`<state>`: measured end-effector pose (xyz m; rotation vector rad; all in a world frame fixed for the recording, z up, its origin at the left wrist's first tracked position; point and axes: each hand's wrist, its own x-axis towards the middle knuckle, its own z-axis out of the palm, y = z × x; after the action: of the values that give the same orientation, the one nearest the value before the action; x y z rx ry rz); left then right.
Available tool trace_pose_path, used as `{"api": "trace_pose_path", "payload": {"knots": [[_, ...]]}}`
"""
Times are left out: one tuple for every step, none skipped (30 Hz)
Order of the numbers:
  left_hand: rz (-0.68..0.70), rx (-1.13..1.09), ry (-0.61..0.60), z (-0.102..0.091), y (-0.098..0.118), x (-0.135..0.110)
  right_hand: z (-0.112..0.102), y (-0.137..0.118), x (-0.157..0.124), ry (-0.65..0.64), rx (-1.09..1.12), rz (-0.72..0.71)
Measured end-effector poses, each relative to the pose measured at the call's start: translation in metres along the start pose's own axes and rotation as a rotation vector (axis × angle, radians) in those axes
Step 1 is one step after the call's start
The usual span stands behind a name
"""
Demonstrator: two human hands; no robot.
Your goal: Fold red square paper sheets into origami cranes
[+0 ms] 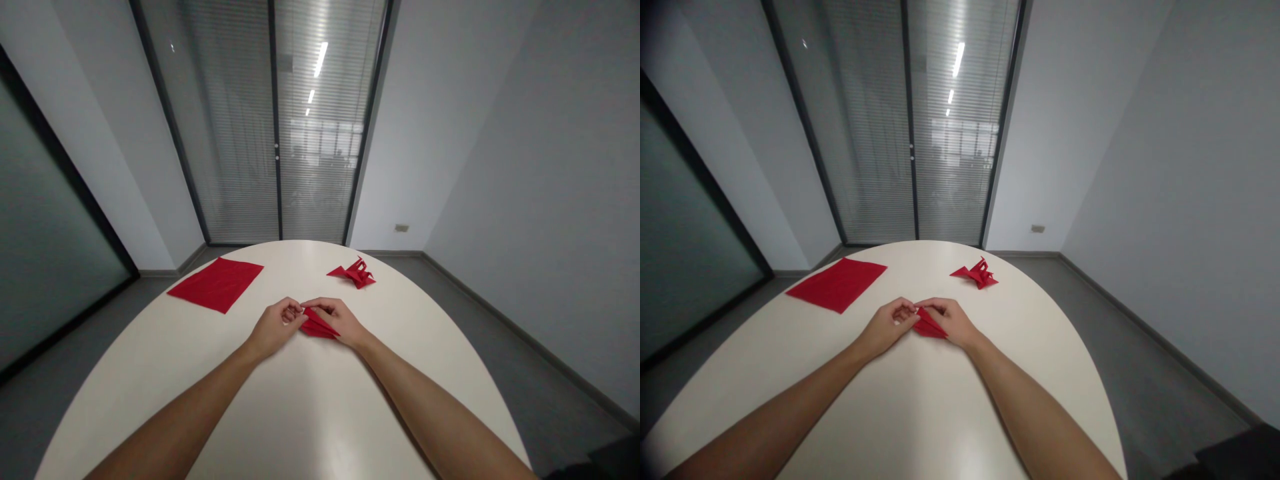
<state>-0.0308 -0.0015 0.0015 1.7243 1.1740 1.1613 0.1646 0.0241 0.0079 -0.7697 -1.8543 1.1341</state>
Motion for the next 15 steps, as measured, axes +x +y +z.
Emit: {"api": "trace_pose_path", "payload": {"knots": [[0.024,0.012,-0.001,0.0,-0.001,0.0,-0.001,-0.001,0.0,0.012,-0.016,0.006],[0.042,0.02,-0.005,0.0,-0.001,0.001,-0.002,-0.001,-0.001,0.026,-0.024,0.017],[0.052,0.025,-0.011,0.0,-0.002,0.001,-0.003,-0.002,-0.001,0.034,-0.017,0.034],[0.053,0.031,-0.017,0.0,-0.002,0.001,-0.004,-0.002,-0.001,0.028,0.011,0.059],[0.05,0.036,-0.018,0.0,-0.002,0.001,-0.005,-0.002,-0.002,0.008,0.058,0.087],[0.045,0.04,-0.017,-0.001,-0.003,0.001,-0.006,-0.001,-0.002,-0.017,0.112,0.116],[0.041,0.043,-0.014,-0.001,-0.003,0.002,-0.006,0.0,-0.002,-0.039,0.163,0.141],[0.038,0.045,-0.006,-0.002,-0.003,0.002,-0.006,0.002,-0.002,-0.052,0.197,0.159],[0.035,0.047,0.009,-0.002,-0.004,0.002,-0.006,0.004,-0.001,-0.05,0.208,0.168],[0.033,0.049,0.034,-0.002,-0.004,0.002,-0.006,0.005,-0.001,-0.029,0.194,0.168],[0.031,0.052,0.063,-0.003,-0.005,0.002,-0.005,0.007,0.0,0.004,0.163,0.16],[0.028,0.055,0.092,-0.003,-0.005,0.002,-0.005,0.008,0.001,0.04,0.129,0.146],[0.022,0.059,0.115,-0.003,-0.005,0.002,-0.004,0.009,0.002,0.074,0.1,0.128],[0.014,0.062,0.128,-0.003,-0.006,0.002,-0.004,0.01,0.003,0.1,0.08,0.112],[0.006,0.065,0.13,-0.002,-0.006,0.002,-0.004,0.01,0.004,0.112,0.069,0.101]]}}
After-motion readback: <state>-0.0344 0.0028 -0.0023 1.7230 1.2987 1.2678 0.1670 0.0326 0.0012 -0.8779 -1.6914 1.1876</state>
